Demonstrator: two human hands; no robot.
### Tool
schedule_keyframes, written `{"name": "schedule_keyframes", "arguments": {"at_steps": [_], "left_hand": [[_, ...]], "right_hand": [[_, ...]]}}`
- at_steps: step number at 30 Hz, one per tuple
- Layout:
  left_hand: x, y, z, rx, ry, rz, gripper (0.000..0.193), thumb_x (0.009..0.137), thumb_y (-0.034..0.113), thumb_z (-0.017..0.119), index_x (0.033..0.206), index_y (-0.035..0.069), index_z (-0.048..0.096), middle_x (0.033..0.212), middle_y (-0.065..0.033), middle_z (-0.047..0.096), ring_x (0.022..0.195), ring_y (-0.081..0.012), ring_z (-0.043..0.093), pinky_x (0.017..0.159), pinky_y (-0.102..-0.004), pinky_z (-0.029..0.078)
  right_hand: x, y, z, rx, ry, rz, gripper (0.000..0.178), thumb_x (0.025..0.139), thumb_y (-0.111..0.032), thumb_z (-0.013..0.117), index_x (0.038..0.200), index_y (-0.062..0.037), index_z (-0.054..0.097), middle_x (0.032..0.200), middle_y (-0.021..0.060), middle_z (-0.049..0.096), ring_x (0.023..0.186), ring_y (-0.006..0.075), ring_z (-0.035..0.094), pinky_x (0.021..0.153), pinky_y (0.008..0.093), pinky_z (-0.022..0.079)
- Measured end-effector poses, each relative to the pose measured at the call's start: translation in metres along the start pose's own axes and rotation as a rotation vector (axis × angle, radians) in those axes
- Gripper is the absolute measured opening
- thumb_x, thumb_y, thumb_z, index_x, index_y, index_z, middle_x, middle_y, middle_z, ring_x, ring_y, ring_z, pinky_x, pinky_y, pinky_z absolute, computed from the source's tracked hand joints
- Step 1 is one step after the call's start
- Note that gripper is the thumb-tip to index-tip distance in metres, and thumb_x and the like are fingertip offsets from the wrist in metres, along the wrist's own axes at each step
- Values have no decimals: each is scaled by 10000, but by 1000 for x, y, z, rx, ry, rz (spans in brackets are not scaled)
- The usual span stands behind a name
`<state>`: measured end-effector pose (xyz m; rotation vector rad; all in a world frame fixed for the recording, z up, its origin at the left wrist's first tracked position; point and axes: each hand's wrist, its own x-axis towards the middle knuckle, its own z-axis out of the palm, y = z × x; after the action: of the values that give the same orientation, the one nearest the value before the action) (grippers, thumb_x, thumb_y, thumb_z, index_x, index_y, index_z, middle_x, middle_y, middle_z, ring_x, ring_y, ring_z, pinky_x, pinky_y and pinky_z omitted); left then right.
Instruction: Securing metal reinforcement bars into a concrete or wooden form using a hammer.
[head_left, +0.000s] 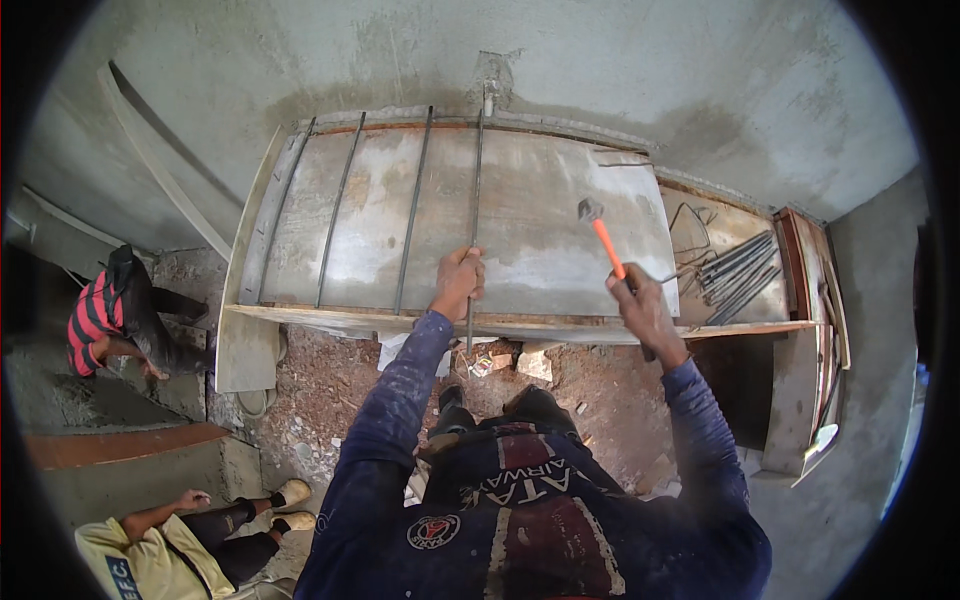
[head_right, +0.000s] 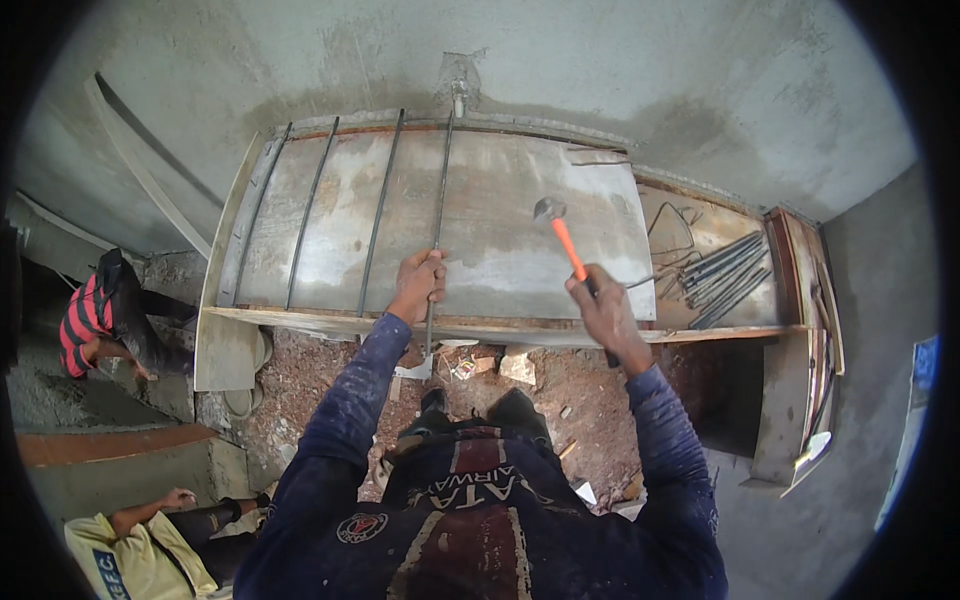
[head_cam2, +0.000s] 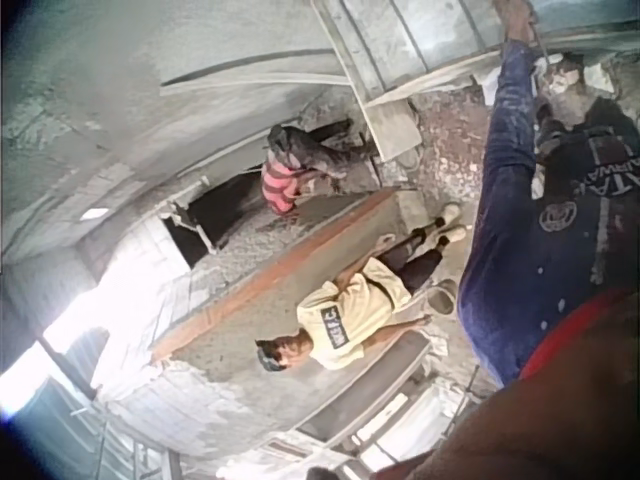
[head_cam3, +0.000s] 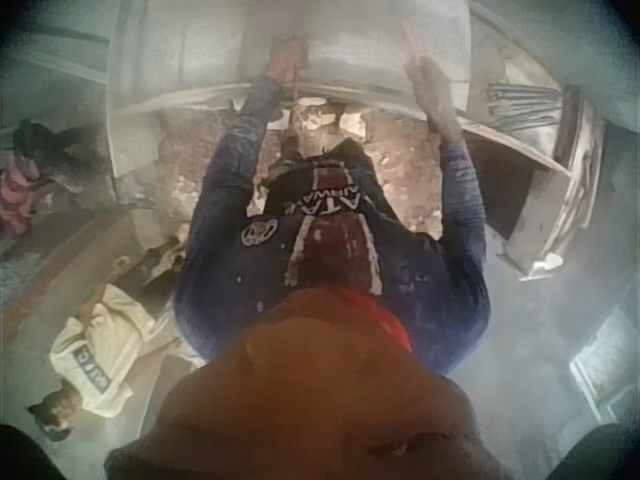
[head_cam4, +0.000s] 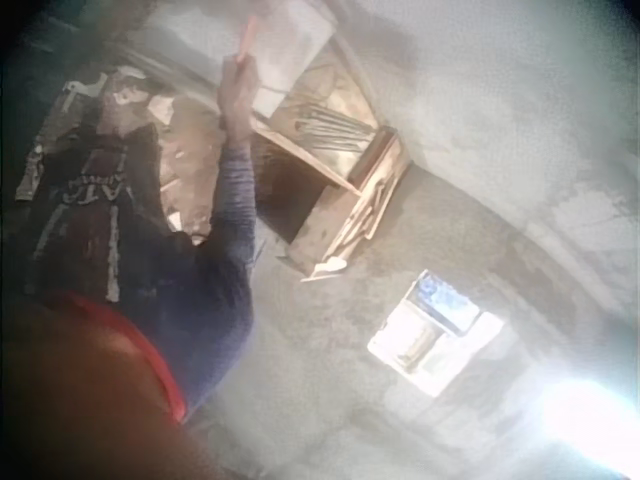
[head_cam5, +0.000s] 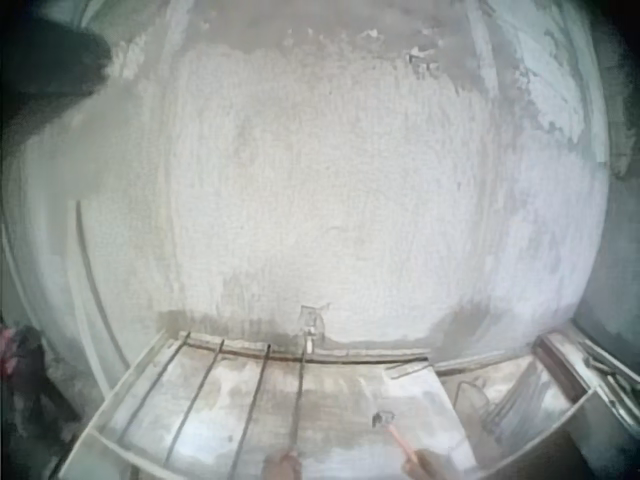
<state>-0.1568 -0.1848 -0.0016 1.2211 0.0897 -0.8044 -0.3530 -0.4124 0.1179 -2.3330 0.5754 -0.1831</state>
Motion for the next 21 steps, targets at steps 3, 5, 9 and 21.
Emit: {"name": "schedule_keyframes", "arguments": {"at_steps": [3,5,9,21], "left_hand": [[2,1,1,-11,-62,-8,224,1028,215,479,1078,14,565,654,16,445,463,-82,389,389,-260,318],[5,0,0,-20,-81,-16,222,1030,215,475,1062,13,564,650,12,445,460,-88,396,387,-269,329],[10,1,-5,63,-96,89,207,1031,202,468,997,17,555,639,1,451,453,-100,415,385,-287,358],[7,4,-4,149,-77,93,236,1037,207,480,1053,-12,566,676,-10,478,488,-103,440,423,-286,386]], "right_hand": [[-40,-22,18,-121,-75,-56,282,953,-267,618,1053,-10,559,721,192,590,660,348,604,614,439,449],[-57,-23,28,-260,-165,-183,287,951,-277,617,1081,-48,503,780,210,621,756,432,622,636,508,453],[-79,-47,38,-515,-271,-285,277,938,-314,613,1049,-80,516,797,166,646,738,402,637,625,506,474],[-118,-75,45,-626,-608,-653,359,969,-423,525,967,-64,535,763,114,634,676,318,678,572,443,526]]}}
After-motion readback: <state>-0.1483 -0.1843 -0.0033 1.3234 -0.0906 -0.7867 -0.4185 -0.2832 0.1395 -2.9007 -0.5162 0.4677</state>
